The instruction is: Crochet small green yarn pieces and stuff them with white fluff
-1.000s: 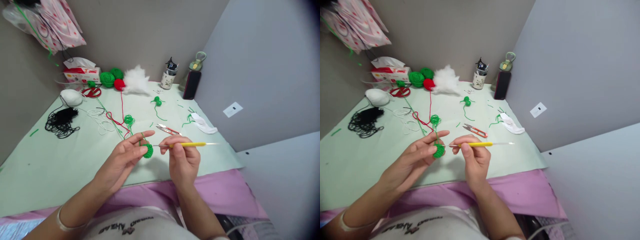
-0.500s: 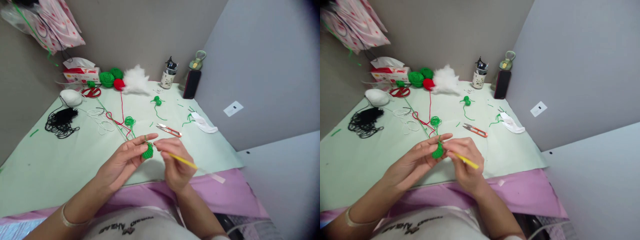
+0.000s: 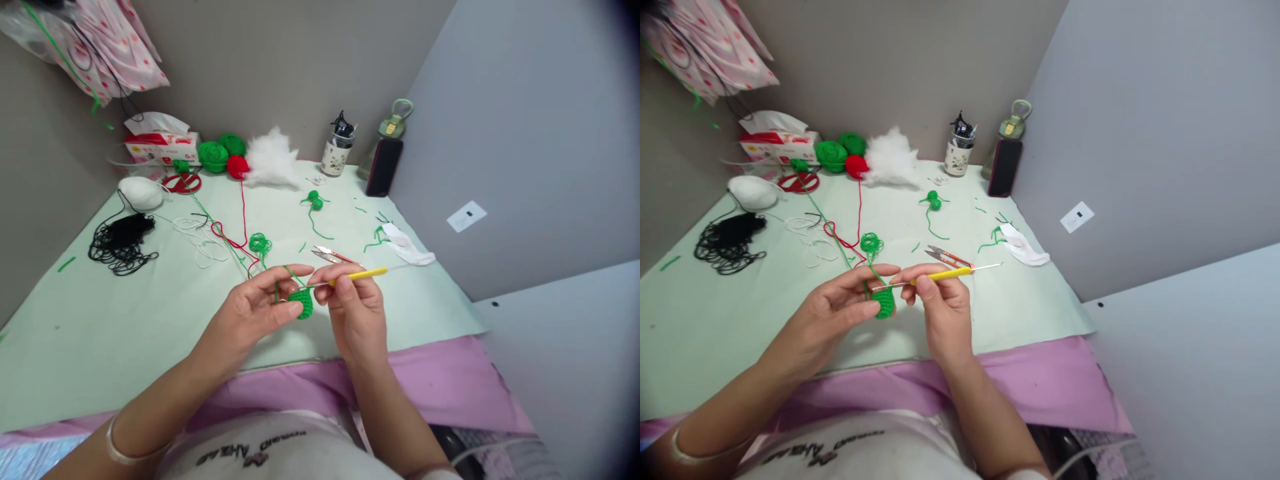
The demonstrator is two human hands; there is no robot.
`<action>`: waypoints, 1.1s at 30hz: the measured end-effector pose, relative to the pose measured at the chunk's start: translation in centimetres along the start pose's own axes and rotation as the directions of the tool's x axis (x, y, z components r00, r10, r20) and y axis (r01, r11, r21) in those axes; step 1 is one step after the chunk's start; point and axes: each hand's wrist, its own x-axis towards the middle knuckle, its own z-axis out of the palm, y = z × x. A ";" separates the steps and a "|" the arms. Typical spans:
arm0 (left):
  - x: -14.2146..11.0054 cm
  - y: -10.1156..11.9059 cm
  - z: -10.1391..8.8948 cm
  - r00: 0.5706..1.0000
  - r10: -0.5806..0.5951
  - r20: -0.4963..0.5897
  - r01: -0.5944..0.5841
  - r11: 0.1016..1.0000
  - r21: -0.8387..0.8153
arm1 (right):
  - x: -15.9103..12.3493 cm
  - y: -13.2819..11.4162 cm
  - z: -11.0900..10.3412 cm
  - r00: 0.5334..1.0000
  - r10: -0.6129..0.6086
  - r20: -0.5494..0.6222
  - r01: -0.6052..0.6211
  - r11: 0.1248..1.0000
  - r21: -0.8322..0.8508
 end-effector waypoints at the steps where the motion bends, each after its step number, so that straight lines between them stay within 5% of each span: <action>1: 0.0 0.0 -0.1 1.000 0.007 -0.005 -0.007 1.000 0.001 | 0.1 -0.1 0.0 1.000 0.015 0.008 -0.016 1.000 0.025; 8: 0.0 0.2 -0.3 0.997 0.065 -0.041 -0.060 0.992 0.107 | -0.1 -0.4 -0.2 0.998 0.016 0.055 -0.016 1.000 -0.005; 13: -0.2 0.5 0.1 0.986 0.127 -0.105 -0.092 0.953 0.288 | -0.6 -1.0 -0.4 0.978 -0.166 0.128 0.195 0.946 -0.259; 16: -0.3 0.3 0.4 0.960 0.251 -0.121 -0.187 0.901 0.391 | -1.0 -1.3 -0.3 0.889 -0.365 0.276 0.454 0.769 -0.450; 18: -0.3 0.1 0.7 0.944 0.306 -0.124 -0.235 0.888 0.396 | -1.3 -1.2 -0.2 0.793 -0.471 0.387 0.607 0.557 -0.566; 21: -0.4 0.1 0.9 0.974 0.190 -0.125 -0.163 0.967 0.194 | -1.8 -0.6 -0.2 0.673 -0.537 0.509 0.695 0.222 -0.684; 23: -0.3 0.2 1.0 0.997 0.024 -0.075 -0.027 0.999 -0.036 | -1.9 -0.1 -0.2 0.642 -0.561 0.523 0.700 0.150 -0.699; 25: 0.0 0.4 0.9 0.994 -0.112 0.000 0.109 0.970 -0.216 | -1.8 0.2 -0.4 0.683 -0.574 0.451 0.684 0.286 -0.671; 29: 0.6 0.6 0.5 0.987 -0.162 0.020 0.161 0.938 -0.309 | -0.9 0.2 -0.6 0.895 -0.433 0.105 0.438 0.812 -0.386; 31: 0.6 0.4 0.3 0.993 -0.119 -0.005 0.113 0.960 -0.255 | -0.6 0.2 -0.5 0.958 -0.285 0.017 0.283 0.939 -0.194; 33: 0.6 0.2 0.4 0.998 -0.069 -0.015 0.065 0.985 -0.160 | -0.4 0.3 -0.4 0.978 -0.206 0.030 0.208 0.974 -0.096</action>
